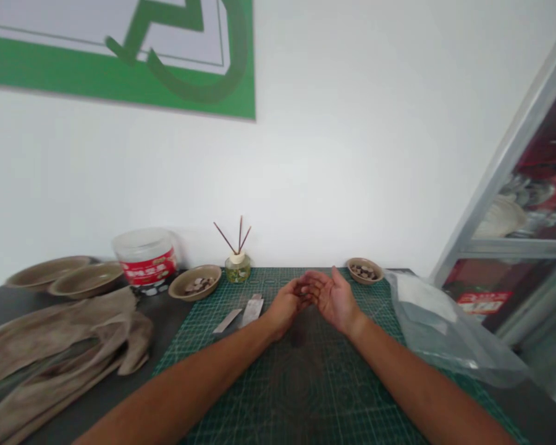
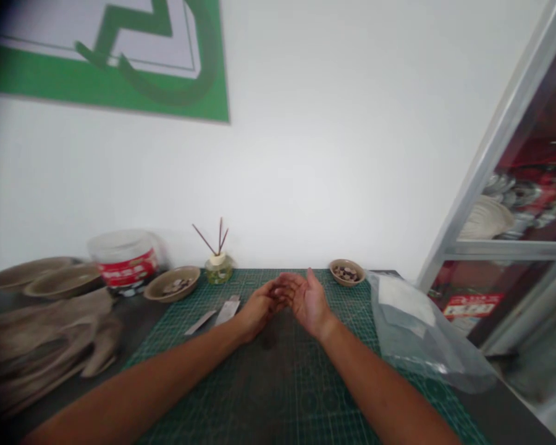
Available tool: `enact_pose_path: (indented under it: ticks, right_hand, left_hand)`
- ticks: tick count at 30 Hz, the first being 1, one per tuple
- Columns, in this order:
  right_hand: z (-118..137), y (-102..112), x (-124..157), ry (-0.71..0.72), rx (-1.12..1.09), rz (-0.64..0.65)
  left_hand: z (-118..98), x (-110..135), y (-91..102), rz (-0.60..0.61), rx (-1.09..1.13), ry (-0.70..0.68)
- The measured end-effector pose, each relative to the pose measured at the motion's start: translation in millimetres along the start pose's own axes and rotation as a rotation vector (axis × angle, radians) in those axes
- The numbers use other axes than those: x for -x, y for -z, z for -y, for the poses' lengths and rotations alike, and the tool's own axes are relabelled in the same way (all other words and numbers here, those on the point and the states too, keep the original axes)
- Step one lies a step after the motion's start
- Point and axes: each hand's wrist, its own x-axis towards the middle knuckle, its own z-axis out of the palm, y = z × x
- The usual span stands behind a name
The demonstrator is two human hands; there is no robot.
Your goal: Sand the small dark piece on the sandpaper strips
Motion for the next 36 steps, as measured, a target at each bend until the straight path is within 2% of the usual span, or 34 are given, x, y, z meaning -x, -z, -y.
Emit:
enact_pose_path:
  ticks: [5, 10, 17, 24, 28, 31, 36]
  right_hand:
    - [-8, 2, 6, -0.039, -0.057, 0.038]
    - [-6, 2, 9, -0.003, -0.055, 0.050]
    - [-6, 4, 13, -0.049, -0.109, 0.030]
    - [-13, 0, 18, -0.170, -0.160, 0.068]
    - [-20, -6, 23, -0.148, -0.071, 0.138]
    - [-23, -7, 27, -0.134, -0.032, 0.173]
    - [-24, -5, 29, -0.151, -0.023, 0.151]
  left_hand:
    - [-8, 8, 3.9, 0.046, 0.144, 0.089]
    - [-23, 11, 5.7, 0.130, 0.295, 0.220]
    - [-25, 10, 7.7, 0.165, 0.383, 0.290]
    - [-16, 14, -2.7, 0.114, 0.171, 0.194]
    - [-11, 17, -4.8, 0.052, -0.024, 0.145]
    - [-11, 17, -3.5, 0.054, -0.084, 0.139]
    - [-10, 17, -1.8, 0.025, -0.131, 0.182]
